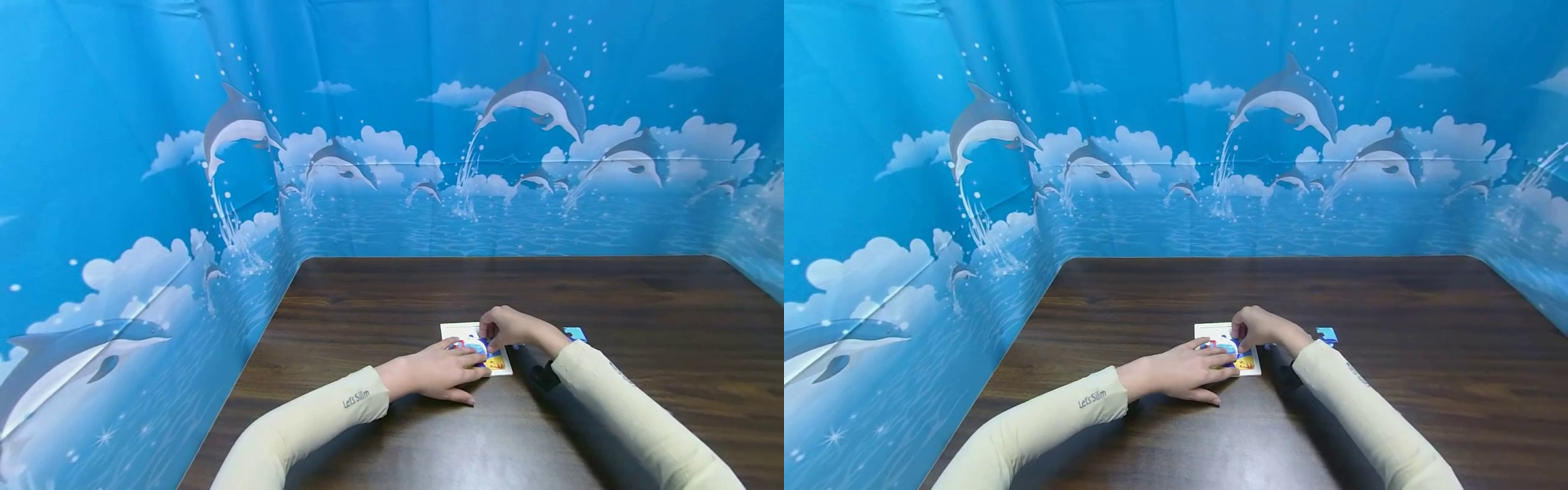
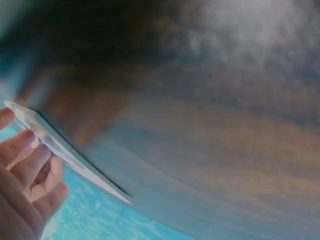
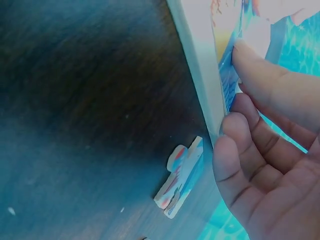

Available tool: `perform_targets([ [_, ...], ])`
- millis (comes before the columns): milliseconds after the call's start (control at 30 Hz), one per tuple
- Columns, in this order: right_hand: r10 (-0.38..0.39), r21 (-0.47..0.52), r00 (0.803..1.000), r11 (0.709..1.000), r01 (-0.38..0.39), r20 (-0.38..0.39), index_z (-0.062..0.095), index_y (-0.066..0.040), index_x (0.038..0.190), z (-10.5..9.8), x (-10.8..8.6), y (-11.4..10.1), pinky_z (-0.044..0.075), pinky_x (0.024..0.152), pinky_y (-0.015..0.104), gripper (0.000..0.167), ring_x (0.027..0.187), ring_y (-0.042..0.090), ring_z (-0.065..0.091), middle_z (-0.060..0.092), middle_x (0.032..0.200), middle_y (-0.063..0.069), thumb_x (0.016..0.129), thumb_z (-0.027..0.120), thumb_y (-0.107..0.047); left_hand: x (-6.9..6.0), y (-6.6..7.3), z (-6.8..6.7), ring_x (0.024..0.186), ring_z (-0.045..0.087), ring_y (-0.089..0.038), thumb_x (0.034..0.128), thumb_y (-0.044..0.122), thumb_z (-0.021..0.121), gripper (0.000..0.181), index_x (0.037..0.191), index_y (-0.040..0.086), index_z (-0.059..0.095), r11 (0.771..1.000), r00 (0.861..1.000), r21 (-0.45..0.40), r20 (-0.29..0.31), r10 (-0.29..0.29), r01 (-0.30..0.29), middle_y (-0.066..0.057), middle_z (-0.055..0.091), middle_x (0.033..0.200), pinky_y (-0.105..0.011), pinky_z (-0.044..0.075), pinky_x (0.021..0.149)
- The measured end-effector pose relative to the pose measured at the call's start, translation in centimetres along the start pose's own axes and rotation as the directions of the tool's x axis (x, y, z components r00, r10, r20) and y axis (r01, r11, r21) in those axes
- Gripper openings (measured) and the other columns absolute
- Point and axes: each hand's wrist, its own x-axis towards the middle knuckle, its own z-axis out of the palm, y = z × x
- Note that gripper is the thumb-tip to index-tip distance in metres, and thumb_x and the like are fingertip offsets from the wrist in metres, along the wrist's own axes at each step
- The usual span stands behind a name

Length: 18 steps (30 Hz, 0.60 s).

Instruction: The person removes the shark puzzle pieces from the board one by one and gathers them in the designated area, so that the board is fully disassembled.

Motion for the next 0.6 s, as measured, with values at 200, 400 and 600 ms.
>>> perform_targets([
  [200,0.026,0.015,0.999,1.000,-0.026,0.022,0.064,-0.005,0.084,-0.09,-0.08,-0.53,0.043,0.060,0.022,0.013,0.066,0.008,0.049,0.060,0.076,0.001,0.077,0.074,-0.001,-0.29,0.26,-0.27,0.142,0.030,-0.014,0.0959,0.058,0.033,0.061,0.149,0.027,0.028,0.999,0.999,-0.041,0.044,-0.011,0.013,0.002,0.027,0.156,-0.043,0.028,0.114],
  [400,0.044,0.011,0.998,0.999,-0.044,0.035,0.063,-0.005,0.085,-0.02,0.02,-0.68,0.043,0.061,0.023,0.013,0.068,0.009,0.048,0.060,0.079,0.003,0.078,0.074,-0.004,-0.33,0.26,-0.45,0.143,0.029,-0.017,0.0971,0.054,0.034,0.060,0.149,0.024,0.029,0.997,0.999,-0.075,0.053,0.006,-0.002,-0.001,0.026,0.156,-0.040,0.030,0.113],
  [600,0.051,-0.004,0.998,0.999,-0.051,0.020,0.059,-0.005,0.083,-0.02,0.21,-0.77,0.041,0.060,0.022,0.017,0.067,0.009,0.047,0.057,0.077,0.002,0.077,0.074,-0.003,-0.42,0.01,-0.42,0.143,0.027,-0.020,0.0983,0.052,0.033,0.060,0.150,0.021,0.026,0.993,0.998,-0.114,0.061,0.030,-0.023,-0.004,0.024,0.156,-0.036,0.030,0.113],
])
